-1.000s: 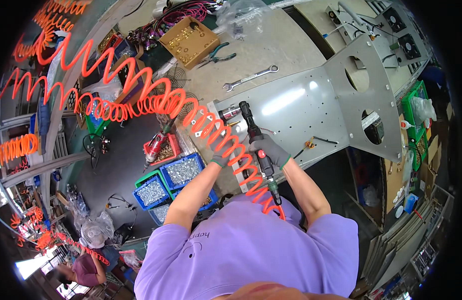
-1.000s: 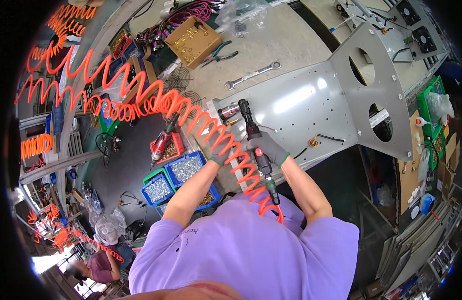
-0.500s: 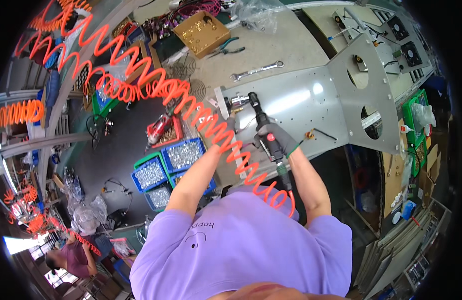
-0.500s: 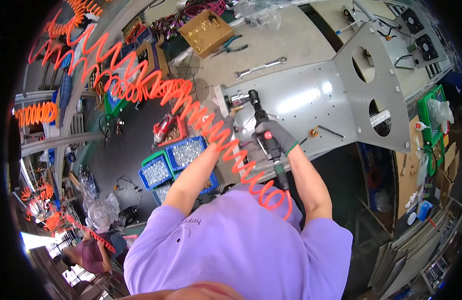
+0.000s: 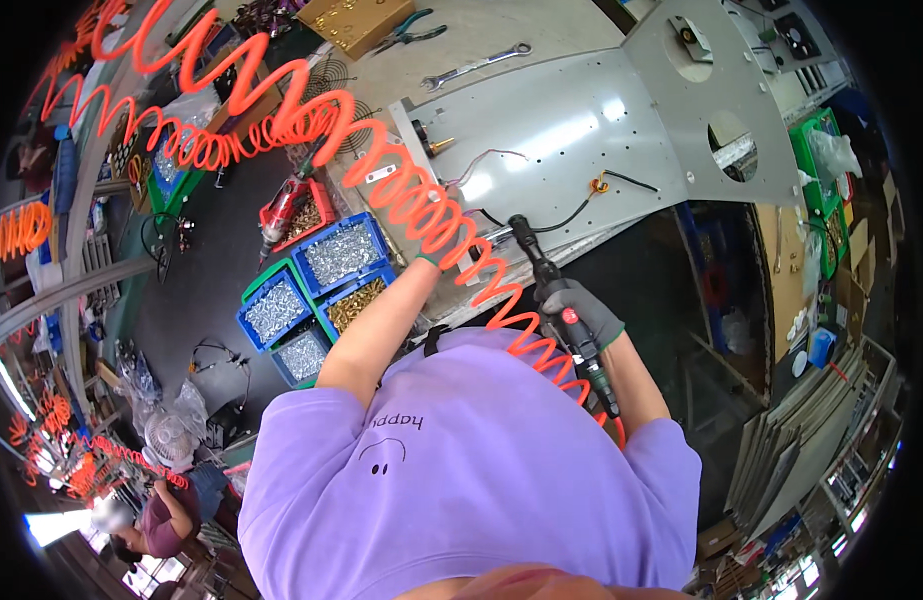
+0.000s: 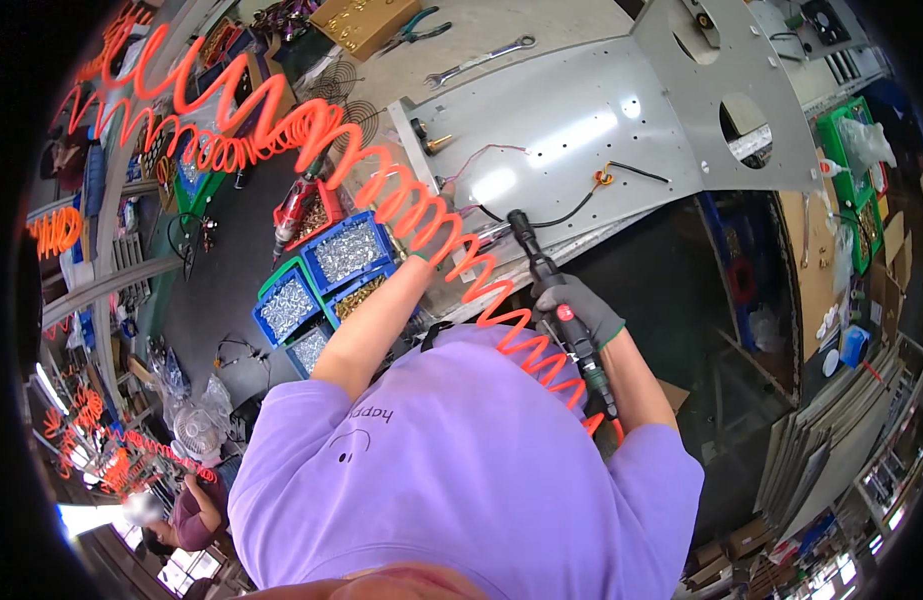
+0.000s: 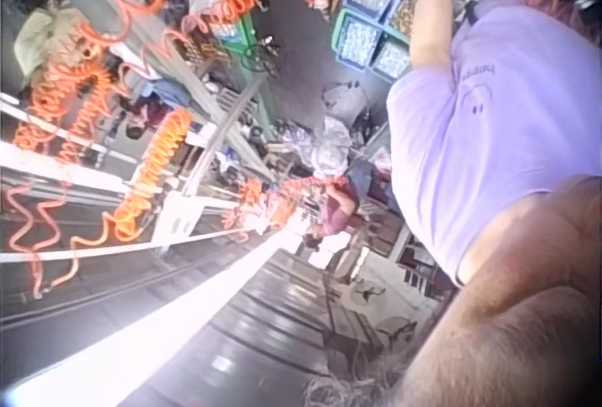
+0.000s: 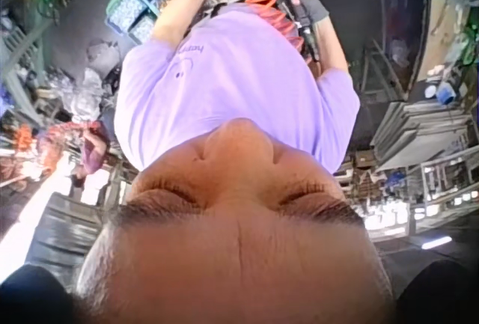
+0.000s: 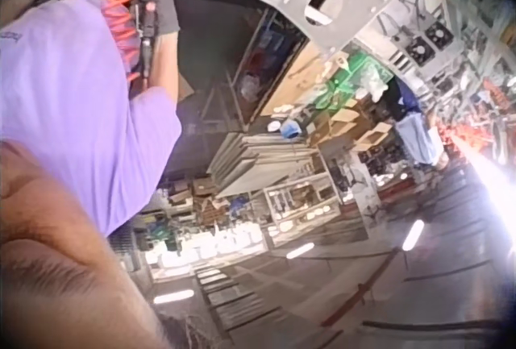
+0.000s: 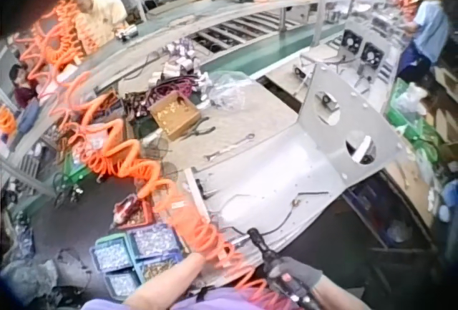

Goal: The person assembles components onto a metal chassis, using a pneumatic screwdriver to fasten parts and a wrench to tighten fittings. They handle various small hardware items from bins, including screws and brass fittings, and install a corrugated tube into the assembly.

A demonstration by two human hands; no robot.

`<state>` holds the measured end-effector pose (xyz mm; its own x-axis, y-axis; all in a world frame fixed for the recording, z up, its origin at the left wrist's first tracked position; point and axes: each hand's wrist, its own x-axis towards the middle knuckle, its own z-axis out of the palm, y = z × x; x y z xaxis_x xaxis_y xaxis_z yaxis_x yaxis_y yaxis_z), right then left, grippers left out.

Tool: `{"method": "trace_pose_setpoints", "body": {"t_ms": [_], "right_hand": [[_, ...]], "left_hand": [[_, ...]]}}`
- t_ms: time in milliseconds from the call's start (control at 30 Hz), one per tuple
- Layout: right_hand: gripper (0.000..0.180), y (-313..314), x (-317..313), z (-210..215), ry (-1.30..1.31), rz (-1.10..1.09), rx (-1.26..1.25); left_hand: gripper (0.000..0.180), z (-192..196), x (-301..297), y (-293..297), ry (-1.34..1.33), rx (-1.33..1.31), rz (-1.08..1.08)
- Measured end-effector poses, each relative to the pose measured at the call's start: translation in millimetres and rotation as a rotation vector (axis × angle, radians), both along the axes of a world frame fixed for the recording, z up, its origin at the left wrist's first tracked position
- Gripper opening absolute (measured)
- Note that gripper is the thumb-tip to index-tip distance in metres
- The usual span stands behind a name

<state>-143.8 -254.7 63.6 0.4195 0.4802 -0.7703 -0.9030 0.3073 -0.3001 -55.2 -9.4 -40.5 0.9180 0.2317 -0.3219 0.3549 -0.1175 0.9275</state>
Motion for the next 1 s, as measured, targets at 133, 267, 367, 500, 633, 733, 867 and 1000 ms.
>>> {"method": "trace_pose_setpoints", "body": {"t_ms": [133, 267, 367, 500, 633, 733, 867, 1000], "right_hand": [[0.023, 8.9, -13.1, -7.8, -0.09, 0.073, -0.123], [0.018, 16.6, -27.9, -22.7, -0.115, 0.073, -0.163], [0.014, 13.0, -25.0, -23.6, -0.131, 0.134, -0.171], [0.015, 12.3, -27.3, -41.8, -0.147, 0.129, -0.062], [0.01, 3.3, -33.4, -57.6, -0.248, 0.125, 0.094], [0.01, 6.3, -22.9, -23.0, -0.109, 0.112, 0.049], [0.006, 5.8, -17.1, -36.2, -0.163, 0.216, -0.004], [0.01, 4.9, -29.4, -82.6, -0.414, 0.216, -0.131]], "left_hand": [[0.027, 8.7, 17.5, -12.6, -0.031, 0.286, 0.201], [0.032, -6.6, 12.6, -7.9, 0.048, 0.111, 0.192], [0.024, -14.2, 4.1, -2.5, -0.274, 0.234, 0.068], [0.022, -65.5, -0.8, 22.9, -0.104, 0.068, -0.185], [0.017, -23.7, 8.9, -1.9, -0.054, -0.191, 0.036], [0.021, -11.6, 6.8, -2.4, -0.088, -0.224, 0.054], [0.02, -31.0, 1.0, 18.2, 0.01, -0.092, -0.268], [0.02, -33.8, -2.9, 27.1, -0.016, -0.014, -0.497]]}}
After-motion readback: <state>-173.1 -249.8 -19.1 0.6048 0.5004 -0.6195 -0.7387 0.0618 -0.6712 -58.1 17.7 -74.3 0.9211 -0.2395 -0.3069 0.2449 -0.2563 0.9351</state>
